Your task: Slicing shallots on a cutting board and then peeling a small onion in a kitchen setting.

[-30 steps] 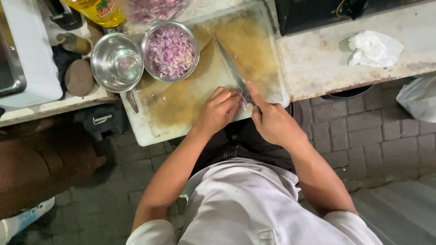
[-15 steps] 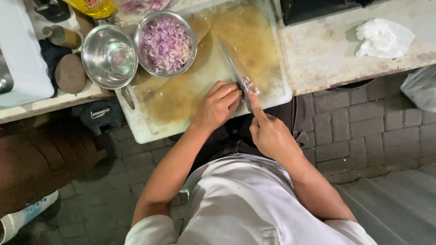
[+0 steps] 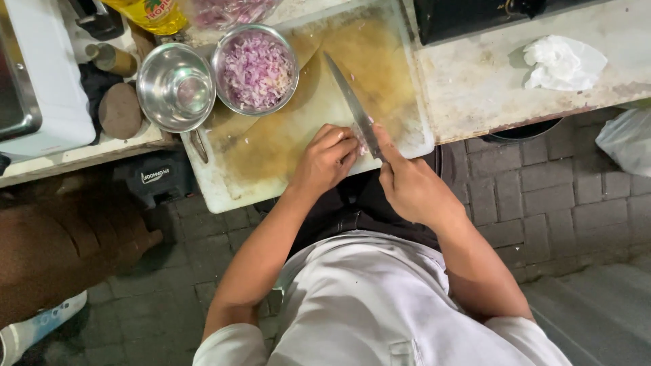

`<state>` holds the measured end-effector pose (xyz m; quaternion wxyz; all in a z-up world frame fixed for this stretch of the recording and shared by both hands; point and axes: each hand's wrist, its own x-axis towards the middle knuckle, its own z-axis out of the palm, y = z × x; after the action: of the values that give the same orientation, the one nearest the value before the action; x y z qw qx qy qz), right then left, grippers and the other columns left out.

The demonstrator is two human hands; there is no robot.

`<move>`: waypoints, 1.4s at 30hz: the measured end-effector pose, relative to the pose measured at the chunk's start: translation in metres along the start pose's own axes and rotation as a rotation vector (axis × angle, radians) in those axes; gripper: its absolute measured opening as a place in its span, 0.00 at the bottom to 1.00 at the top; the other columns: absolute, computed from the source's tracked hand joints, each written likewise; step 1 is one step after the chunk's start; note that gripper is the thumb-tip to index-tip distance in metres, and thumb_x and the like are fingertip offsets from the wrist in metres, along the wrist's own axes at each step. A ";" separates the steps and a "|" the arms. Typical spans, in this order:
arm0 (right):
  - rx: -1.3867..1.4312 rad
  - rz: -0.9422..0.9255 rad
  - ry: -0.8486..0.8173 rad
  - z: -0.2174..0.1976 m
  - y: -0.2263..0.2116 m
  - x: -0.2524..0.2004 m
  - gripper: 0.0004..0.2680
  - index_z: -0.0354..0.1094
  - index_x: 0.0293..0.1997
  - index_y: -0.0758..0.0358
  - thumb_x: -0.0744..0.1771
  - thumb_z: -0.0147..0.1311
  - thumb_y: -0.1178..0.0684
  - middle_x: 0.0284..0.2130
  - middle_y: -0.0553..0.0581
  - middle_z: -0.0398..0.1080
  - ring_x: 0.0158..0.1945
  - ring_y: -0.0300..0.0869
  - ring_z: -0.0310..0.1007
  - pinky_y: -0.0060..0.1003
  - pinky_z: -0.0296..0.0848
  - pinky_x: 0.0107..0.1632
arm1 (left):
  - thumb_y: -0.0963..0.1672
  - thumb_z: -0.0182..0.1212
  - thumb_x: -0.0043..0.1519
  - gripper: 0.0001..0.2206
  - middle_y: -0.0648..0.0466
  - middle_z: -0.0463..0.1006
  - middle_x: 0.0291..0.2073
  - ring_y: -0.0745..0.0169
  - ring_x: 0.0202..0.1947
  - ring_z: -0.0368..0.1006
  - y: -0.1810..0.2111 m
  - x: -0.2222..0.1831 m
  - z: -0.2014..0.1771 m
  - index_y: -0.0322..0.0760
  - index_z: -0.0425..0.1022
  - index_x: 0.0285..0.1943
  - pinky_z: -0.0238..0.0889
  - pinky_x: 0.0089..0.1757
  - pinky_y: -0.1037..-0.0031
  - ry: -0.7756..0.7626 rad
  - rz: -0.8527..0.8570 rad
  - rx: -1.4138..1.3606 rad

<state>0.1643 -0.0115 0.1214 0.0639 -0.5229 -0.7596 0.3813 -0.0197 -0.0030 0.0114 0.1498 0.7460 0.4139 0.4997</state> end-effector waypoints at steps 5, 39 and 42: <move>0.069 0.039 -0.027 0.013 0.001 -0.011 0.24 0.42 0.75 0.61 0.67 0.35 0.59 0.15 0.68 0.70 0.15 0.50 0.67 0.38 0.61 0.20 | 0.37 0.61 0.59 0.03 0.51 0.76 0.32 0.50 0.32 0.73 -0.001 0.005 -0.006 0.33 0.77 0.33 0.70 0.37 0.70 -0.043 -0.030 -0.040; 0.221 -0.118 0.196 -0.004 0.051 -0.008 0.23 0.48 0.74 0.57 0.68 0.36 0.61 0.17 0.64 0.72 0.17 0.47 0.69 0.42 0.70 0.23 | 0.43 0.74 0.52 0.14 0.47 0.77 0.38 0.47 0.39 0.74 -0.003 -0.010 -0.003 0.32 0.78 0.43 0.71 0.39 0.67 -0.064 -0.090 0.026; 0.300 -0.131 0.210 -0.003 0.055 -0.013 0.22 0.46 0.73 0.67 0.68 0.36 0.64 0.16 0.63 0.71 0.16 0.45 0.69 0.37 0.70 0.20 | 0.43 0.73 0.52 0.12 0.46 0.76 0.33 0.48 0.34 0.74 -0.012 -0.009 0.004 0.31 0.78 0.39 0.71 0.37 0.66 -0.051 -0.118 0.001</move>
<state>0.2121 -0.0119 0.0918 0.2447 -0.4941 -0.7157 0.4287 -0.0232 -0.0022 -0.0039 0.1892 0.7328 0.4536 0.4705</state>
